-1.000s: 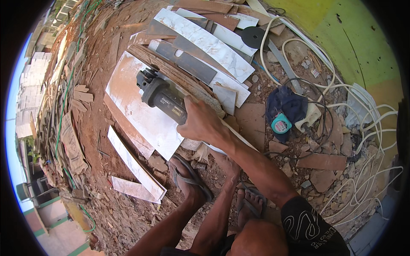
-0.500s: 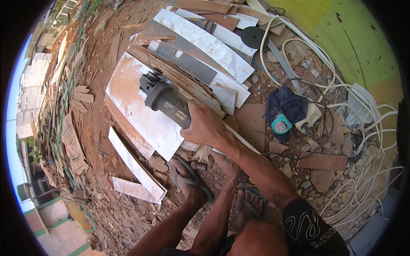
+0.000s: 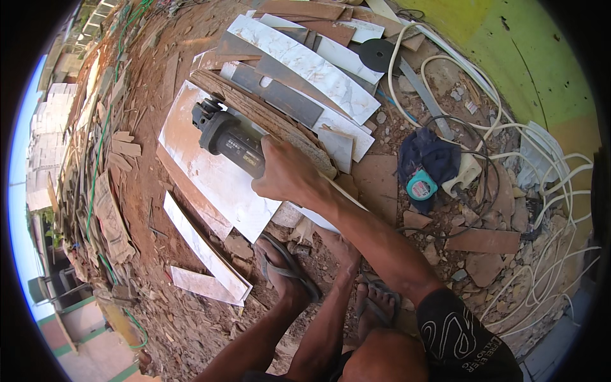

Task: The person uses an angle grinder to cut a white ceramic tile on the ground, then measures the tile with a tape measure. The person handles the tile and grinder with both hands and adjusts the tile position during cutting.

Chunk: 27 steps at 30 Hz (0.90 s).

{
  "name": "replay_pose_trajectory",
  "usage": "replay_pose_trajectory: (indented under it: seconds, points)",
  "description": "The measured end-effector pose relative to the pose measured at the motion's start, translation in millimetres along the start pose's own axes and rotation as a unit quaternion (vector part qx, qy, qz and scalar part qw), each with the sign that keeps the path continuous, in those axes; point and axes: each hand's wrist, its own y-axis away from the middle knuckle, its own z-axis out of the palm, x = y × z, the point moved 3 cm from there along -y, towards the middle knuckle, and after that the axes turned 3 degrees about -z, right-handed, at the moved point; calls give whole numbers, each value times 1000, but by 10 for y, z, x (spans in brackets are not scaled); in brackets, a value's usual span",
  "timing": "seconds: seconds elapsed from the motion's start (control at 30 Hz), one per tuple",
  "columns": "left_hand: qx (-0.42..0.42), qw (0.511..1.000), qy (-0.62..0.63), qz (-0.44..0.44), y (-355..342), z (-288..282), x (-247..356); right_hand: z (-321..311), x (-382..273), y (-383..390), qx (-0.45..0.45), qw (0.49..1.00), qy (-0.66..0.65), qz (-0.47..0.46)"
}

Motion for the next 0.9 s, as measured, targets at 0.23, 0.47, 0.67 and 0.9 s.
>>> replay_pose_trajectory:
  seconds: [0.23,0.47,0.67,0.9]
  points:
    - [-2,1000,-1,-3,-7,-23,-18,-2,-48,-83,-12,1000,-1,6]
    - [-1,1000,4,-6,18,-27,-38,-2,-79,-106,-33,999,-3,26]
    - [-7,1000,7,-11,-9,-52,-56,-30,-66,-32,-29,999,0,34]
    - [-12,1000,16,-10,-27,-50,-40,-24,-16,93,-10,1000,20,10]
